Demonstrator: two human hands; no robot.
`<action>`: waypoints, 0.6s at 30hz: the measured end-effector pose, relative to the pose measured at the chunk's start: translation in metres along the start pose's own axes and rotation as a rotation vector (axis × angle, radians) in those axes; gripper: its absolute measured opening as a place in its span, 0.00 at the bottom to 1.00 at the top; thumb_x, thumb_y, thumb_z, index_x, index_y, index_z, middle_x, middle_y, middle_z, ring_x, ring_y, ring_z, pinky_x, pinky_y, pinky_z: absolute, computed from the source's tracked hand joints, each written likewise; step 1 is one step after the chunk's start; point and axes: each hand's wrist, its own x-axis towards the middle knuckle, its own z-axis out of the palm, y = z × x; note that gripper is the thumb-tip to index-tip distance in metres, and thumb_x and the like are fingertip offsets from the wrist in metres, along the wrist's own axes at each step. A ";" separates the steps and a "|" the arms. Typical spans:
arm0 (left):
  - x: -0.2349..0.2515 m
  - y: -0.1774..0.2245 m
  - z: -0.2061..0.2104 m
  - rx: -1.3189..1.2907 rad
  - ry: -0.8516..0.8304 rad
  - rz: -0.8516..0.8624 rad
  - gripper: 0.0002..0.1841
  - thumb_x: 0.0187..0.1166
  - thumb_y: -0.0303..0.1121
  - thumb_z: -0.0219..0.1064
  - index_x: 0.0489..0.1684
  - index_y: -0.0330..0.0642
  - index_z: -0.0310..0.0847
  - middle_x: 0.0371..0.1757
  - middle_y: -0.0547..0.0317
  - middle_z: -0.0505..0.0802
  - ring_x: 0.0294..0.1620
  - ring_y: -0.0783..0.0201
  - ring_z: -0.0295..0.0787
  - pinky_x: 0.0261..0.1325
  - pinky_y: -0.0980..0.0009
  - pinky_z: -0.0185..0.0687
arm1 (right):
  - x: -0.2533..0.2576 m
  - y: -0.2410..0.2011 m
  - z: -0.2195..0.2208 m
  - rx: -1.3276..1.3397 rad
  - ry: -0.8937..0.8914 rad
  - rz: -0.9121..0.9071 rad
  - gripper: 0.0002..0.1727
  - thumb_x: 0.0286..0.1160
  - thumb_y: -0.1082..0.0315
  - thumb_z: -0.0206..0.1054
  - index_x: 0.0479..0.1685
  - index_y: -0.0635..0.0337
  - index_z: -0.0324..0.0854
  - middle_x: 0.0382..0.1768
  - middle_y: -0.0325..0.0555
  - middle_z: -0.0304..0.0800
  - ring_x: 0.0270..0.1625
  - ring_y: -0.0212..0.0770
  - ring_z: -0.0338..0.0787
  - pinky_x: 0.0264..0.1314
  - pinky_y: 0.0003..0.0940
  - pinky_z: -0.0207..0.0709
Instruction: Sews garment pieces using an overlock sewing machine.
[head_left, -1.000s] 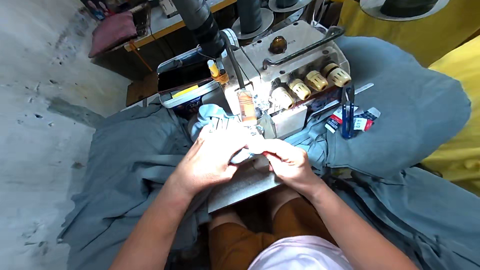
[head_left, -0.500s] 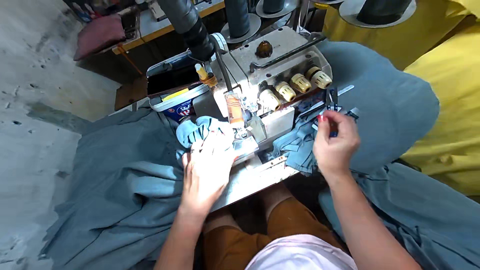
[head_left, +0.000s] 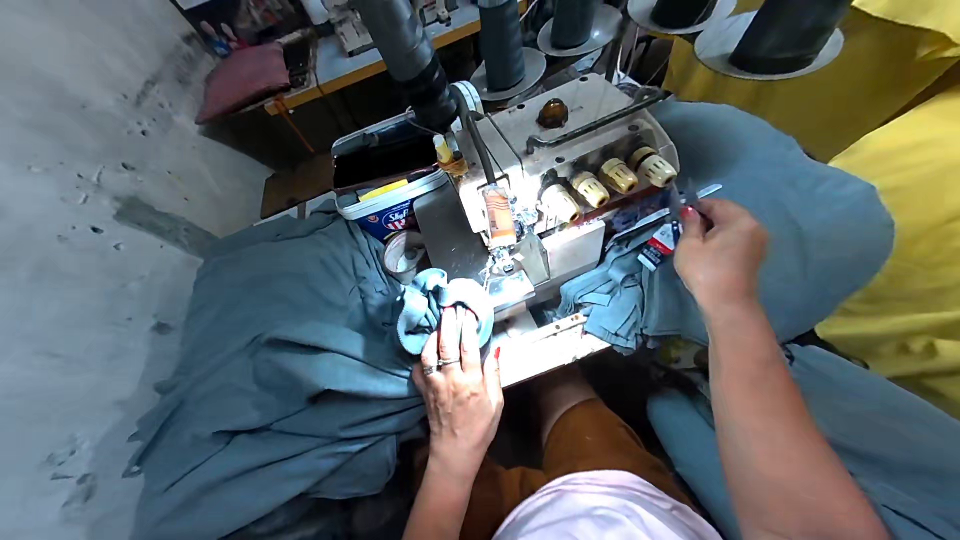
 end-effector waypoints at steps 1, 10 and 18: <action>-0.001 -0.001 0.001 -0.029 0.026 0.001 0.25 0.79 0.44 0.62 0.64 0.31 0.85 0.68 0.34 0.89 0.67 0.36 0.85 0.62 0.47 0.74 | -0.005 -0.001 -0.005 -0.022 0.045 -0.040 0.21 0.93 0.65 0.51 0.65 0.77 0.79 0.63 0.78 0.82 0.67 0.75 0.82 0.68 0.72 0.69; -0.002 -0.004 0.000 -0.204 0.030 -0.034 0.16 0.84 0.39 0.58 0.49 0.37 0.87 0.68 0.31 0.87 0.69 0.37 0.83 0.66 0.47 0.72 | -0.090 -0.048 0.001 -0.017 -0.287 -0.514 0.26 0.85 0.61 0.60 0.80 0.60 0.77 0.46 0.63 0.88 0.35 0.59 0.90 0.35 0.59 0.82; -0.002 -0.005 -0.001 -0.186 0.017 -0.045 0.18 0.83 0.39 0.56 0.48 0.36 0.90 0.69 0.36 0.89 0.69 0.40 0.85 0.65 0.47 0.74 | -0.109 -0.103 0.034 -0.378 -0.391 -0.746 0.26 0.81 0.70 0.62 0.79 0.51 0.80 0.43 0.57 0.90 0.32 0.55 0.90 0.29 0.47 0.79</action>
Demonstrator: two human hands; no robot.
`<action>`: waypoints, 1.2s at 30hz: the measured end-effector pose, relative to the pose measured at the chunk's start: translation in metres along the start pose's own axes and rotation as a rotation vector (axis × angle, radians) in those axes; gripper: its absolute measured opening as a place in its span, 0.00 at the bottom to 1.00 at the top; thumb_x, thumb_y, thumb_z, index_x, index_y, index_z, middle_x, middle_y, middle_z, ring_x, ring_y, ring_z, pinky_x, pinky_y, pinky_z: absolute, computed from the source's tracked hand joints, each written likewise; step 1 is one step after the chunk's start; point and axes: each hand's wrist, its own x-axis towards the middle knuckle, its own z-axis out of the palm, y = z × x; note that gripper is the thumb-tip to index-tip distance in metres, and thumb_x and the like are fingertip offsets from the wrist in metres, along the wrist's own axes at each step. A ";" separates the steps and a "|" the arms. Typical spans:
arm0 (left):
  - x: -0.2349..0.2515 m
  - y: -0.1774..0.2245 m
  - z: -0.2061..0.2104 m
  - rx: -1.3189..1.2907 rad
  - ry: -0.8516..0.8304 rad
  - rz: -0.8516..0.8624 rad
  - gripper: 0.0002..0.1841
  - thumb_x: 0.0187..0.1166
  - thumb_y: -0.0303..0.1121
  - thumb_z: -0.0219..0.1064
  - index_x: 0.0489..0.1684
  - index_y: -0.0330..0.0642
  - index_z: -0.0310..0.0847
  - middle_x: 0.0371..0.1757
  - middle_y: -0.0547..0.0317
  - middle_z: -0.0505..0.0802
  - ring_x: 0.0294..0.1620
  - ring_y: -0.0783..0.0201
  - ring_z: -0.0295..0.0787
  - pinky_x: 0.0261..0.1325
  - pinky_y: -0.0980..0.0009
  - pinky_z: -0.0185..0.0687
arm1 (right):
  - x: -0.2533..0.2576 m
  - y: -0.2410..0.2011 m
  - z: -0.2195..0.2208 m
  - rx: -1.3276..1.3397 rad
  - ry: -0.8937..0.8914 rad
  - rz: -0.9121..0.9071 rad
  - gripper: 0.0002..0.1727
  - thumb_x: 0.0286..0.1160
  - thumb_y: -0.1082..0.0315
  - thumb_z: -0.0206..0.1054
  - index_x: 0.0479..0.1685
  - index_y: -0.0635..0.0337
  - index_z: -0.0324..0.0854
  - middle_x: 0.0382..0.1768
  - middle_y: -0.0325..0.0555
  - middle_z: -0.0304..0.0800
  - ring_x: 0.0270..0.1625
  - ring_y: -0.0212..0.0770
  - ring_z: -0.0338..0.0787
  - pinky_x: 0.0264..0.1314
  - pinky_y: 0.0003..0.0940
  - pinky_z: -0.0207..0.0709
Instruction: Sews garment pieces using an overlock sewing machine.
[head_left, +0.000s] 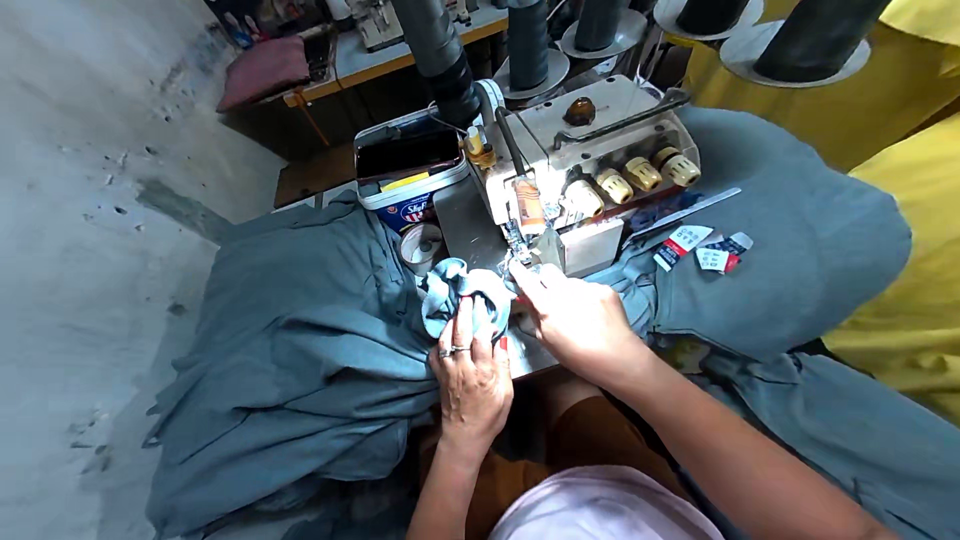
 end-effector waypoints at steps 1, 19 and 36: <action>0.000 0.000 0.000 -0.004 0.000 0.002 0.18 0.83 0.39 0.56 0.47 0.35 0.90 0.68 0.35 0.89 0.68 0.39 0.86 0.65 0.47 0.74 | 0.002 -0.002 -0.002 -0.005 -0.043 0.014 0.27 0.81 0.71 0.61 0.80 0.49 0.79 0.44 0.56 0.89 0.33 0.55 0.90 0.30 0.47 0.79; 0.064 -0.055 -0.067 0.008 -0.295 0.604 0.23 0.90 0.47 0.52 0.32 0.47 0.91 0.24 0.58 0.92 0.32 0.58 0.92 0.72 0.42 0.71 | -0.023 0.001 0.042 0.995 0.469 0.179 0.08 0.75 0.71 0.66 0.31 0.66 0.85 0.21 0.32 0.78 0.26 0.12 0.72 0.32 0.07 0.66; 0.149 -0.041 -0.073 -0.277 -0.825 0.788 0.11 0.78 0.35 0.64 0.30 0.46 0.92 0.46 0.61 0.96 0.43 0.67 0.93 0.43 0.66 0.86 | -0.025 0.001 0.054 1.069 0.468 0.085 0.08 0.76 0.73 0.64 0.38 0.71 0.86 0.27 0.36 0.85 0.31 0.11 0.77 0.39 0.06 0.71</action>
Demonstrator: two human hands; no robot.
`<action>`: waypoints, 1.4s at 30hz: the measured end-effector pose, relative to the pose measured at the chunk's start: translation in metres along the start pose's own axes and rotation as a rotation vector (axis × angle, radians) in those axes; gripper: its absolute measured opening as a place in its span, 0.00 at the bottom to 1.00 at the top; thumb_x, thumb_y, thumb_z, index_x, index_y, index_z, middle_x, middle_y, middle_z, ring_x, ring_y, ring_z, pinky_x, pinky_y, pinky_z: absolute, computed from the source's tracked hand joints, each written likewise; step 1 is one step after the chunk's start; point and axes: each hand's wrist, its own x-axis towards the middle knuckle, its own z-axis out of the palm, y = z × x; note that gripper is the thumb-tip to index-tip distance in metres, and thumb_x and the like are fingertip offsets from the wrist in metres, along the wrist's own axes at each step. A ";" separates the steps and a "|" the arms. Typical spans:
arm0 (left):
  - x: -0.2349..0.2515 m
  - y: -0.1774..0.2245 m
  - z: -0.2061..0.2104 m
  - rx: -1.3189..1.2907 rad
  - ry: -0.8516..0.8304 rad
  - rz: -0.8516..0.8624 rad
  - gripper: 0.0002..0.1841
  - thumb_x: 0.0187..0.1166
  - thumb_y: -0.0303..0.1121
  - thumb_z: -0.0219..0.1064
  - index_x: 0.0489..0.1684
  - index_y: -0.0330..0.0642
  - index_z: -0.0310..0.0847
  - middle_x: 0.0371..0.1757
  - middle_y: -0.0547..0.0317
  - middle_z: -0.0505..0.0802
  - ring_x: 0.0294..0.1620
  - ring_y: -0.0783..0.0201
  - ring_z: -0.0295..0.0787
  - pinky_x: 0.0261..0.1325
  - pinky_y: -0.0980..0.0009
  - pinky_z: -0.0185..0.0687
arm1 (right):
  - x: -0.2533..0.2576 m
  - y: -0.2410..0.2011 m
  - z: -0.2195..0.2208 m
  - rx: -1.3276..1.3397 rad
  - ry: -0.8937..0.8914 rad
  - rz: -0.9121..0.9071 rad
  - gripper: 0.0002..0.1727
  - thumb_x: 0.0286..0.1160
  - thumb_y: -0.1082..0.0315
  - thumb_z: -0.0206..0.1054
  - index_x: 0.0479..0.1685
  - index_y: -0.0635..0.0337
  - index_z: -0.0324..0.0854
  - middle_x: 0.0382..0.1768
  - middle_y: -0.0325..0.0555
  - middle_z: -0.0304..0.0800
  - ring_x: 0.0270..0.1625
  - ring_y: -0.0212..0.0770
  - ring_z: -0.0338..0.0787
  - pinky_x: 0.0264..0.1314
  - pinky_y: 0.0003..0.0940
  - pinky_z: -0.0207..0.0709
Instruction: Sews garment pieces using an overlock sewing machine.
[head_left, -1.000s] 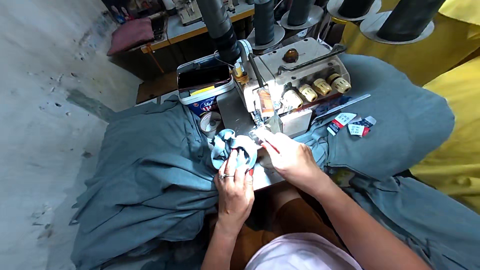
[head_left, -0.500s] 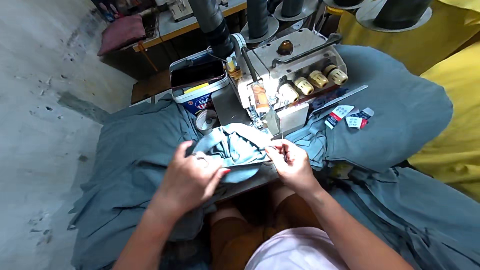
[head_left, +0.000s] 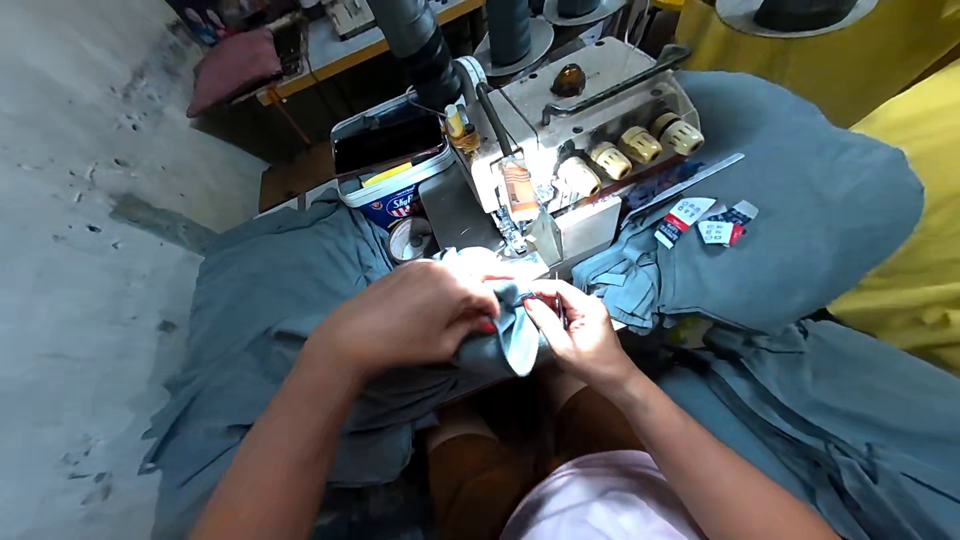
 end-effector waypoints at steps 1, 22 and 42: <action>0.014 -0.002 -0.002 -0.027 -0.064 0.013 0.10 0.78 0.34 0.66 0.30 0.45 0.92 0.55 0.59 0.96 0.54 0.64 0.93 0.53 0.64 0.87 | 0.001 -0.001 0.000 0.000 -0.009 -0.012 0.09 0.76 0.73 0.64 0.38 0.71 0.86 0.27 0.37 0.86 0.31 0.11 0.78 0.40 0.06 0.72; -0.053 0.000 0.030 0.159 0.261 -0.153 0.09 0.82 0.26 0.64 0.44 0.31 0.92 0.45 0.42 0.94 0.50 0.50 0.89 0.61 0.57 0.76 | 0.001 0.017 -0.035 -0.314 -0.384 -0.453 0.12 0.73 0.66 0.61 0.30 0.61 0.88 0.22 0.42 0.80 0.25 0.32 0.78 0.24 0.24 0.65; -0.051 0.014 0.038 0.259 0.479 -0.197 0.10 0.81 0.27 0.68 0.37 0.26 0.90 0.32 0.40 0.91 0.38 0.51 0.88 0.61 0.61 0.74 | 0.014 -0.014 -0.038 -0.323 -0.418 -0.482 0.12 0.68 0.71 0.64 0.26 0.67 0.90 0.19 0.48 0.81 0.22 0.33 0.76 0.25 0.23 0.63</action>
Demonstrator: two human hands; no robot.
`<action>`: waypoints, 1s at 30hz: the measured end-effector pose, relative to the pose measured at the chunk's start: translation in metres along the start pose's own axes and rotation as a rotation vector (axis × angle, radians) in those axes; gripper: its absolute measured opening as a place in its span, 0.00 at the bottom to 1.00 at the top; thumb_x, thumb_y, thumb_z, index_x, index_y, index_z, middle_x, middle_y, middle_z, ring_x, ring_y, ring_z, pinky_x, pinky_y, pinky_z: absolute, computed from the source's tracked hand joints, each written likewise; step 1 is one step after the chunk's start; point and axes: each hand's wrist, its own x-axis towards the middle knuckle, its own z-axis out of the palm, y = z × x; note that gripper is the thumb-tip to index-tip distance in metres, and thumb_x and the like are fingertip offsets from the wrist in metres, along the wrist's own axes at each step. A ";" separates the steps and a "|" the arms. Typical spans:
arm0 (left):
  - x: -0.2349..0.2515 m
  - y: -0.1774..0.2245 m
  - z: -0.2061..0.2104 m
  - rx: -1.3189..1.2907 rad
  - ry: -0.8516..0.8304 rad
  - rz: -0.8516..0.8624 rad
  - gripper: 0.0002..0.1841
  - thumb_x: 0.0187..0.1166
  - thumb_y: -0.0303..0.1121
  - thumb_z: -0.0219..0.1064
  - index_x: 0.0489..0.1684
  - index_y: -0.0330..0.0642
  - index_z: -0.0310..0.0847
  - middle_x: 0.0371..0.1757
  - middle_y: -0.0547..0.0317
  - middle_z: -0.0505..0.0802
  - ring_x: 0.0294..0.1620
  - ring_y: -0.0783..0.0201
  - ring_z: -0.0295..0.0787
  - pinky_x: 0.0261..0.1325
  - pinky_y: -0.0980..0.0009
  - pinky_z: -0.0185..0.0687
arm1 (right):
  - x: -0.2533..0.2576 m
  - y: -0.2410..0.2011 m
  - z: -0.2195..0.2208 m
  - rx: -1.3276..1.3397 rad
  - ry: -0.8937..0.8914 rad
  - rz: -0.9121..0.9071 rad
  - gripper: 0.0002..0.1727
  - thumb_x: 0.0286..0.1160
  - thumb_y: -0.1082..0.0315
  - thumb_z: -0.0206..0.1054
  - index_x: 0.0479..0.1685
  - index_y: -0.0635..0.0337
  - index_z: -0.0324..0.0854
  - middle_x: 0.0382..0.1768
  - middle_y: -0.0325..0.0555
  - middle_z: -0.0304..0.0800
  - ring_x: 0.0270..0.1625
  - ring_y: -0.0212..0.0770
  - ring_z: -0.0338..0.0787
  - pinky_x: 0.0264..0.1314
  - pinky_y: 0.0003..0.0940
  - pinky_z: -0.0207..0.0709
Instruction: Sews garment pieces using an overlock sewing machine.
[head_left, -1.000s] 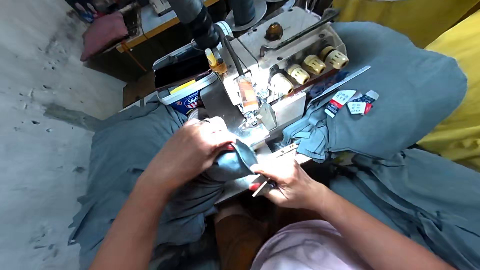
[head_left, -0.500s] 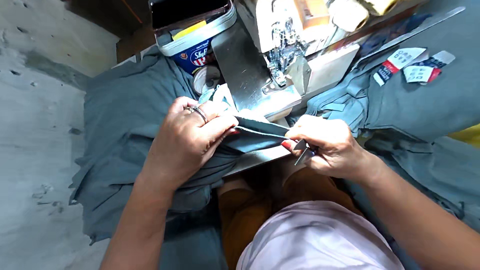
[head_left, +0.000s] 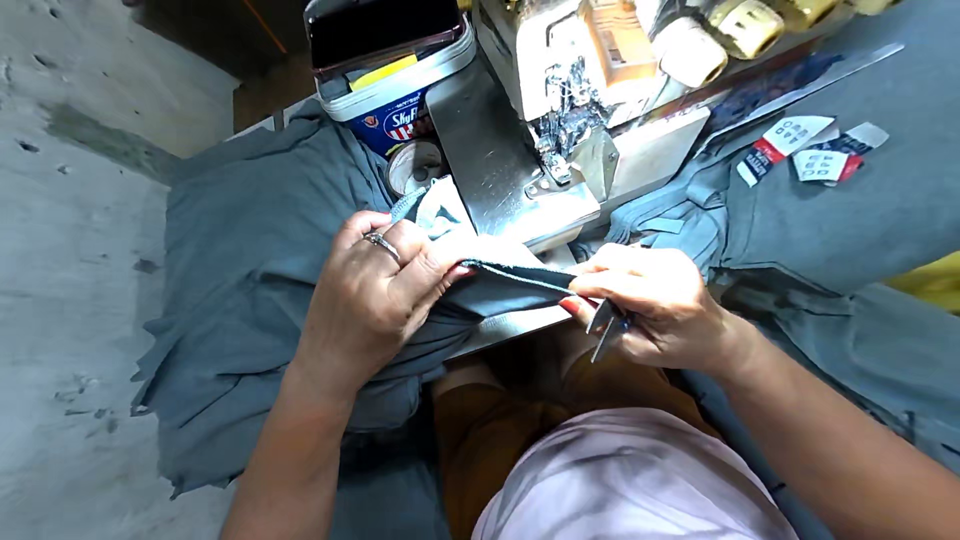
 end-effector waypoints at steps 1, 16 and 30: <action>-0.002 0.002 -0.003 -0.008 0.000 -0.005 0.10 0.82 0.28 0.67 0.36 0.27 0.89 0.31 0.42 0.90 0.39 0.54 0.86 0.62 0.63 0.72 | -0.002 0.002 0.002 0.026 0.014 -0.026 0.12 0.69 0.70 0.63 0.26 0.67 0.90 0.20 0.48 0.82 0.24 0.32 0.77 0.26 0.22 0.64; 0.000 -0.001 -0.001 -0.143 -0.279 -0.080 0.11 0.80 0.31 0.66 0.39 0.33 0.92 0.36 0.44 0.95 0.43 0.47 0.94 0.60 0.53 0.82 | -0.019 0.021 0.012 0.042 0.008 -0.017 0.13 0.77 0.66 0.63 0.30 0.64 0.89 0.27 0.48 0.86 0.31 0.30 0.81 0.33 0.19 0.70; -0.006 -0.027 0.025 -0.343 -0.253 -0.144 0.12 0.80 0.42 0.64 0.34 0.48 0.90 0.33 0.69 0.89 0.38 0.76 0.82 0.44 0.77 0.72 | -0.020 0.027 0.020 0.131 0.035 0.025 0.14 0.82 0.65 0.61 0.32 0.64 0.85 0.28 0.46 0.82 0.35 0.26 0.81 0.38 0.14 0.71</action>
